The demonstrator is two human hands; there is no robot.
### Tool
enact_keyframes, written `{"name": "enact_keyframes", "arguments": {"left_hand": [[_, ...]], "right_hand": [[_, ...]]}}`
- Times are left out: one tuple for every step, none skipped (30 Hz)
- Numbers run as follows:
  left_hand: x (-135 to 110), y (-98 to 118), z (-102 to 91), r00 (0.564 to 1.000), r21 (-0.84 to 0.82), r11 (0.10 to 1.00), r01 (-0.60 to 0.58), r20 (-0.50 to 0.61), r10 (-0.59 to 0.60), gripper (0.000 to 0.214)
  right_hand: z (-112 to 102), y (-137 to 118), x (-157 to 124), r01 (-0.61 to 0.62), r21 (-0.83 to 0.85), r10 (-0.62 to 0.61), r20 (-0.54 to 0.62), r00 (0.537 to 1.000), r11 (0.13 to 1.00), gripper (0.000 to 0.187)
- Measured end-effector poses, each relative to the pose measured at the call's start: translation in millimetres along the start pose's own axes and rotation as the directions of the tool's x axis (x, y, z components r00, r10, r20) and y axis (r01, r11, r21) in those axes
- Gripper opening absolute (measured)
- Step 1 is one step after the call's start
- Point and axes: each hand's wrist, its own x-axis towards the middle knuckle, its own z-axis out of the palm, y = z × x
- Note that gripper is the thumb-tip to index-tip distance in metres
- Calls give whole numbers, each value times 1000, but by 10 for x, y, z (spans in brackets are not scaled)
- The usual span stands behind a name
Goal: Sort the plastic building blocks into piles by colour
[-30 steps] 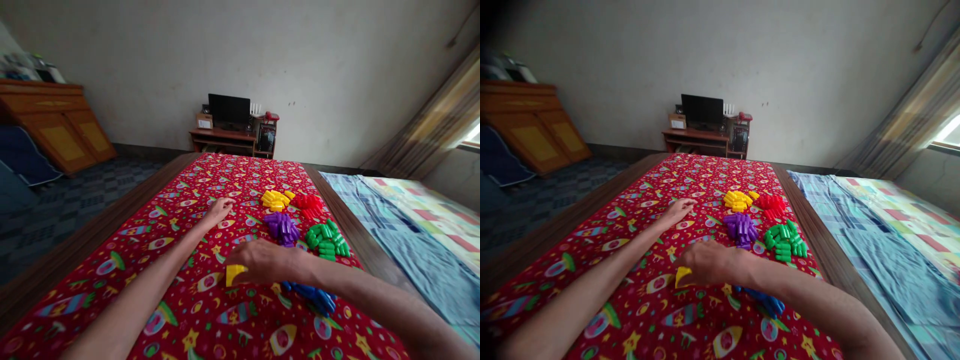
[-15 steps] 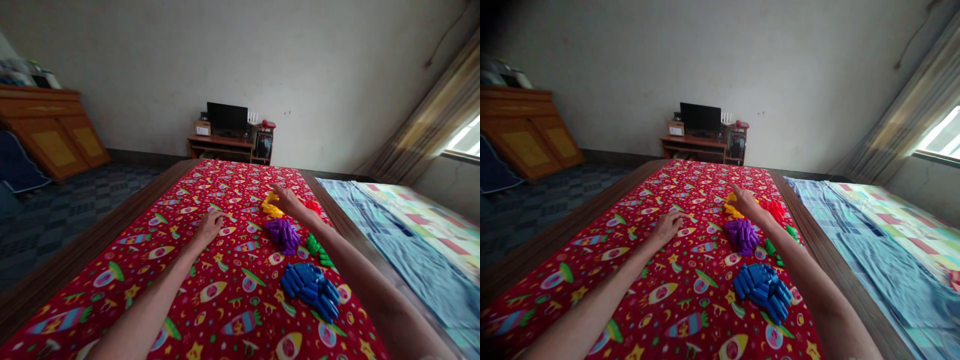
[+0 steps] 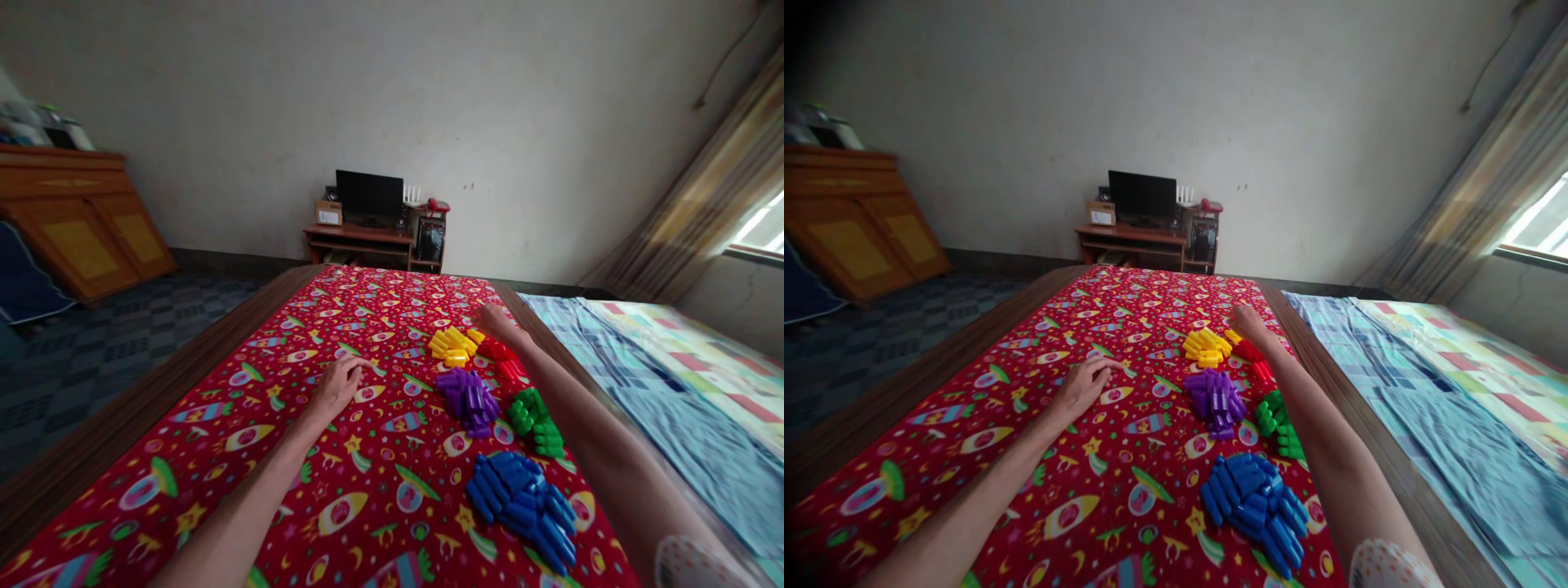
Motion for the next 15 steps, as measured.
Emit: {"name": "enact_keyframes", "arguments": {"left_hand": [[2, 6, -9, 1000, -2, 1000, 3, 4, -3, 28], [5, 11, -16, 1000, -5, 1000, 8, 7, -8, 28], [7, 15, -22, 1000, -8, 1000, 14, 10, -14, 29], [8, 17, -26, 1000, -11, 1000, 18, 15, -18, 30], [9, 18, -28, 1000, -14, 1000, 21, 19, -20, 30], [9, 18, -28, 1000, -16, 1000, 22, 21, -22, 30], [8, 18, -27, 999, -20, 1000, 24, 21, -24, 30], [8, 17, -26, 999, -25, 999, 28, 20, -28, 30], [7, 17, -24, 999, -29, 999, 32, 18, -31, 30], [7, 16, -23, 999, -33, 999, 34, 16, -34, 30], [7, 16, -22, 999, -32, 999, 35, 16, -34, 30], [7, 16, -22, 999, -30, 999, 35, 18, -34, 30], [8, 15, -22, 999, -26, 999, 33, 22, -33, 30], [9, 15, -22, 999, -21, 999, 32, 25, -31, 30], [10, 14, -22, 999, -18, 999, 30, 27, -30, 30]], "right_hand": [[38, 33, 38, -5, -7, 6, 30, 1000, 1000, 20], [81, 56, 74, -4, -10, 5, 61, 998, 1000, 15], [125, 71, 108, 1, -9, 0, 87, 996, 1000, 11], [165, 79, 140, 8, -4, -8, 108, 994, 1000, 7], [200, 84, 169, 14, 3, -15, 120, 993, 1000, 5], [228, 90, 194, 19, 11, -20, 122, 992, 1000, 5], [248, 97, 214, 22, 21, -24, 114, 993, 1000, 7], [260, 107, 227, 24, 31, -27, 100, 995, 999, 10], [267, 118, 234, 24, 41, -27, 81, 996, 999, 14], [271, 129, 234, 24, 52, -27, 62, 998, 998, 17], [272, 138, 228, 25, 65, -28, 44, 999, 998, 21], [273, 144, 218, 28, 80, -30, 29, 999, 996, 23], [273, 144, 203, 32, 98, -33, 16, 999, 995, 24], [273, 140, 187, 37, 117, -37, 5, 999, 992, 23], [273, 131, 169, 42, 139, -42, -6, 999, 989, 23]]}}
